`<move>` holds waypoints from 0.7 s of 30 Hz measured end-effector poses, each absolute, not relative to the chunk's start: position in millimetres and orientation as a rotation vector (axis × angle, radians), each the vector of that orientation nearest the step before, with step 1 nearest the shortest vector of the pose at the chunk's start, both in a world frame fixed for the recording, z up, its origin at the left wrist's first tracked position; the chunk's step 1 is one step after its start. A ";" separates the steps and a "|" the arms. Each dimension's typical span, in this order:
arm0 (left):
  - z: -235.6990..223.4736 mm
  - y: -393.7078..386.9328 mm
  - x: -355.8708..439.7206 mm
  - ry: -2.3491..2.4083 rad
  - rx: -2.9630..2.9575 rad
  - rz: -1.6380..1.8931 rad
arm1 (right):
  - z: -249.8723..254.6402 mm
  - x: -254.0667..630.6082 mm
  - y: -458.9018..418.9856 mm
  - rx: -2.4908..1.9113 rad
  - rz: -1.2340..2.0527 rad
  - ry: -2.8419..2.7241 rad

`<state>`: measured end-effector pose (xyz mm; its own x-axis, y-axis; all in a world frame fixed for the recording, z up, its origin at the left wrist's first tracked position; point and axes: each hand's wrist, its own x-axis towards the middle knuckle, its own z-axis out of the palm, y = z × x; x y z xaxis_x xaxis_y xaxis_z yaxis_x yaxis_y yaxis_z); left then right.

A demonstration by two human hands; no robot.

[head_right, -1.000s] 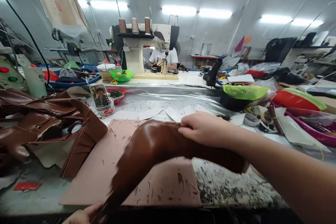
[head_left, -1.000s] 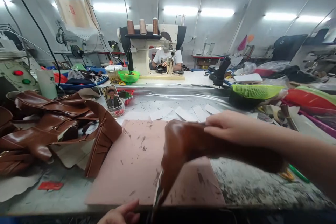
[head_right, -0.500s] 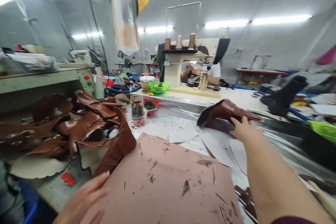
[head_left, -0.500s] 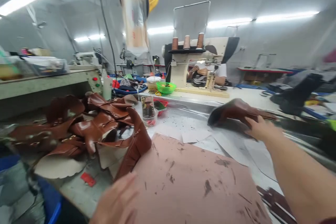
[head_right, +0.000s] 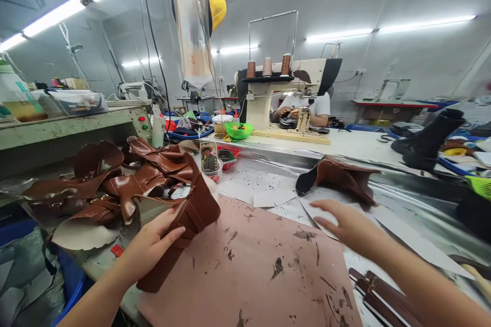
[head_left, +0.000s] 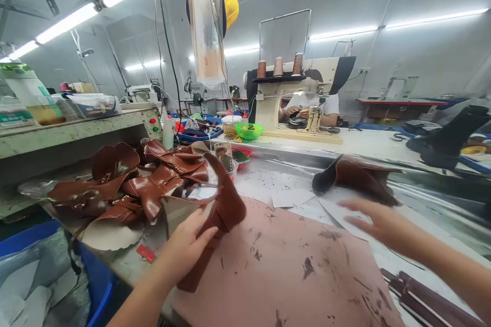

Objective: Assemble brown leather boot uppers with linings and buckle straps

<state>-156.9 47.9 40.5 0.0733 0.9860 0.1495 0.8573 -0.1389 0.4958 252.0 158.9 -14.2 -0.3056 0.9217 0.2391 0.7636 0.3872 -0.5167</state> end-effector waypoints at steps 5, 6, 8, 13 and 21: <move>35.4 16.8 -90.1 1.312 2.248 0.394 | -10.0 169.8 30.7 -1.161 0.902 -1.884; 30.8 14.0 -75.0 1.214 2.260 0.356 | -13.4 159.7 15.3 -1.159 1.033 -1.773; 20.5 10.4 -52.2 1.106 2.248 0.303 | -20.9 147.9 -3.1 -1.247 1.158 -1.500; 8.0 5.8 -58.6 1.193 2.104 0.218 | -26.0 156.5 -9.5 -1.241 1.145 -1.181; -16.4 -18.9 -100.3 1.372 1.649 0.547 | -17.7 168.3 -1.9 -0.964 1.430 -1.069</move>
<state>-100.3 -18.9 -16.4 0.2878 0.9362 -0.2018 0.5410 0.0149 0.8409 168.3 -1.9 -17.7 -0.1168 0.9931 -0.0107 -0.2706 -0.0422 -0.9618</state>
